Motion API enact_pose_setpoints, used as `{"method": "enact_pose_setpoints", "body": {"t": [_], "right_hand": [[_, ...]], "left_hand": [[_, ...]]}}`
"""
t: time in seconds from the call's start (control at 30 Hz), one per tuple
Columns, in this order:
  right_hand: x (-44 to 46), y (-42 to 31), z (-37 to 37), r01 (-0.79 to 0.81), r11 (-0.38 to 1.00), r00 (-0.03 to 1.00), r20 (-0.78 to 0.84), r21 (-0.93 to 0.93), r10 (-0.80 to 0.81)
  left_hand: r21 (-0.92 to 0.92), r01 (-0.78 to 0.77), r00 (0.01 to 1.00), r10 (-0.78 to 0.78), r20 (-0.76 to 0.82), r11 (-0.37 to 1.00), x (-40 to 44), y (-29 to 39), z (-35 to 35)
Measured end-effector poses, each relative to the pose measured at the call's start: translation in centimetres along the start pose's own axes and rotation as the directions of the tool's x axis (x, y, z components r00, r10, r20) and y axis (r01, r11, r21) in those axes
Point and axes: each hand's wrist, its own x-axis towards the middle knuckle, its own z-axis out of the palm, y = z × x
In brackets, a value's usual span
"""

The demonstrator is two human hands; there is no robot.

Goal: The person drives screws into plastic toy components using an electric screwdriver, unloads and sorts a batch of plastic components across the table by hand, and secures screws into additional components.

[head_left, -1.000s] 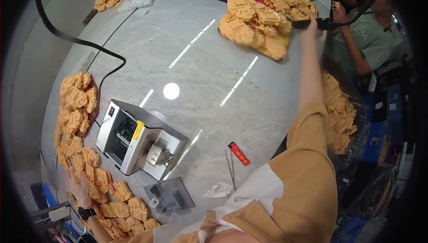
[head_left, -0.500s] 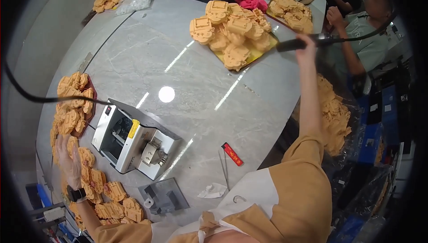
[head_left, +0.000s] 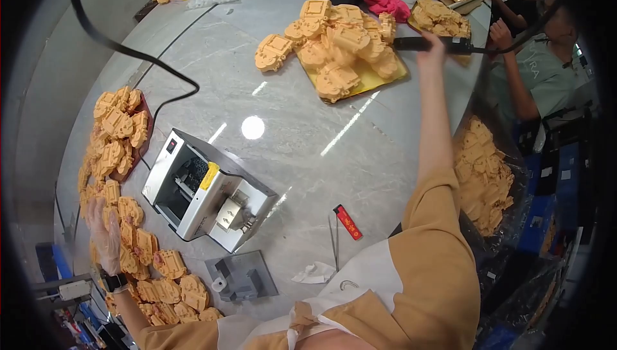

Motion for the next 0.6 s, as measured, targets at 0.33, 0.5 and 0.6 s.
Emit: {"method": "enact_pose_setpoints", "body": {"t": [0.33, 0.5, 0.6], "right_hand": [[-13.4, 9.5, 6.9, -0.366, 0.929, 0.878, 0.353, 0.056, 0.325], [-18.4, 13.2, 11.1, -0.350, 0.937, 0.852, 0.423, 0.023, 0.308], [-17.1, 13.8, 11.8, -0.377, 0.926, 0.841, 0.414, -0.013, 0.348]], "left_hand": [[-0.168, -0.074, 0.996, 0.066, -0.058, 0.983, 6.0, 1.4, 2.1], [-0.396, -0.167, 0.985, 0.165, -0.039, 0.903, 13.7, 3.5, 7.0], [-0.378, -0.259, 0.965, 0.249, -0.076, 0.889, 18.7, 5.8, 10.9]]}}
